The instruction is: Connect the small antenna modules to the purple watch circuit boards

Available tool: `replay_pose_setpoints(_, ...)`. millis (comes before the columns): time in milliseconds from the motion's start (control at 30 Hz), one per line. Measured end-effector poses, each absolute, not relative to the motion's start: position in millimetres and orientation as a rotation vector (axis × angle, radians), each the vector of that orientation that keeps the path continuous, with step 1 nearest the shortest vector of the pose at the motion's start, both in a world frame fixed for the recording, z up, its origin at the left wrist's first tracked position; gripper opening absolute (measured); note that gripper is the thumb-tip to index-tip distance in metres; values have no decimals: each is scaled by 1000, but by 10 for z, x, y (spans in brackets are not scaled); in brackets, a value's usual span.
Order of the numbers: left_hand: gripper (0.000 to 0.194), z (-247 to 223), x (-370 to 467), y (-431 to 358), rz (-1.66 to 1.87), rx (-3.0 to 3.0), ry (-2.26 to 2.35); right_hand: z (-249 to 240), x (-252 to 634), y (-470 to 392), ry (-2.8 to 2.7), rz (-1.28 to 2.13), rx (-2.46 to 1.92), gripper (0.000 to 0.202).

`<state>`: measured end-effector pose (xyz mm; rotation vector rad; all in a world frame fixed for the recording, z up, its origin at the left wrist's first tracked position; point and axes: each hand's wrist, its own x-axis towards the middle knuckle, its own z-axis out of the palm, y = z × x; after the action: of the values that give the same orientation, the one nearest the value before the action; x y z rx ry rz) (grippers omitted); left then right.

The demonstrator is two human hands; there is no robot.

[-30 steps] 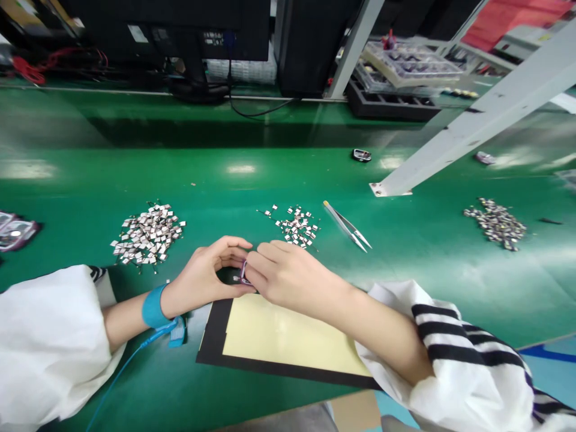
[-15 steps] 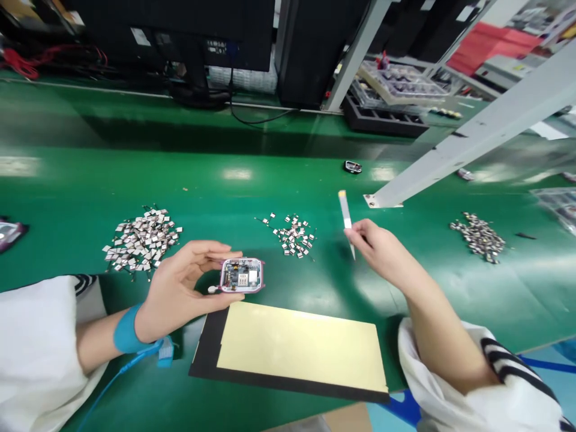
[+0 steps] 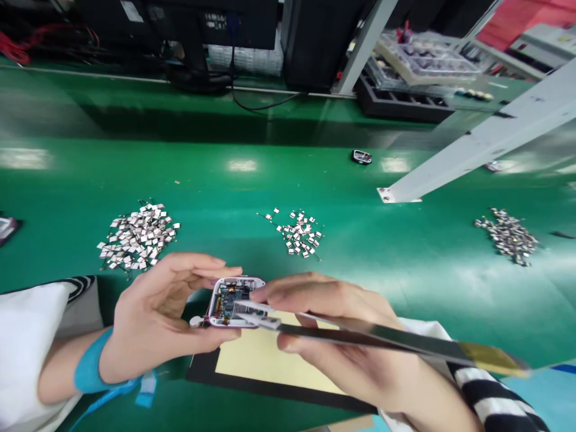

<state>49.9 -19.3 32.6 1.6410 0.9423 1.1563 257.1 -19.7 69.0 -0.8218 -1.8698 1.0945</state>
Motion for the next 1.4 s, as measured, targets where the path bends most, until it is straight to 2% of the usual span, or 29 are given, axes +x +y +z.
replay_pose_setpoints(333, 54, 354, 483, -192, 1212, 1701, 904, 646, 2600, -181, -1927, 1030, -744, 43)
replay_pose_setpoints(600, 43, 468, 431, -123, 1241, 1811, 847, 628, 2537, -182, -1741, 1129, -743, 29)
replay_pose_setpoints(767, 22, 596, 387, -123, 1070, 1922, 942, 613, 2495, -225, -1650, 1156, -796, 24)
replay_pose_setpoints(933, 34, 557, 431, -225, 949, 1538, 1021, 542, 2445, -308, -1553, 1100, -880, 23)
replay_pose_setpoints(1033, 31, 496, 467, -245, 986, 1303, 910, 512, 2398, -322, -1472, 1102, -917, 20)
replay_pose_setpoints(1267, 23, 590, 410, -80, 1072, 1872, 877, 602, 2491, -288, -1634, 1078, -874, 28)
replay_pose_setpoints(1400, 19, 642, 409, -58, 1095, 2028, 877, 716, 2533, -270, -1714, 1148, -797, 22)
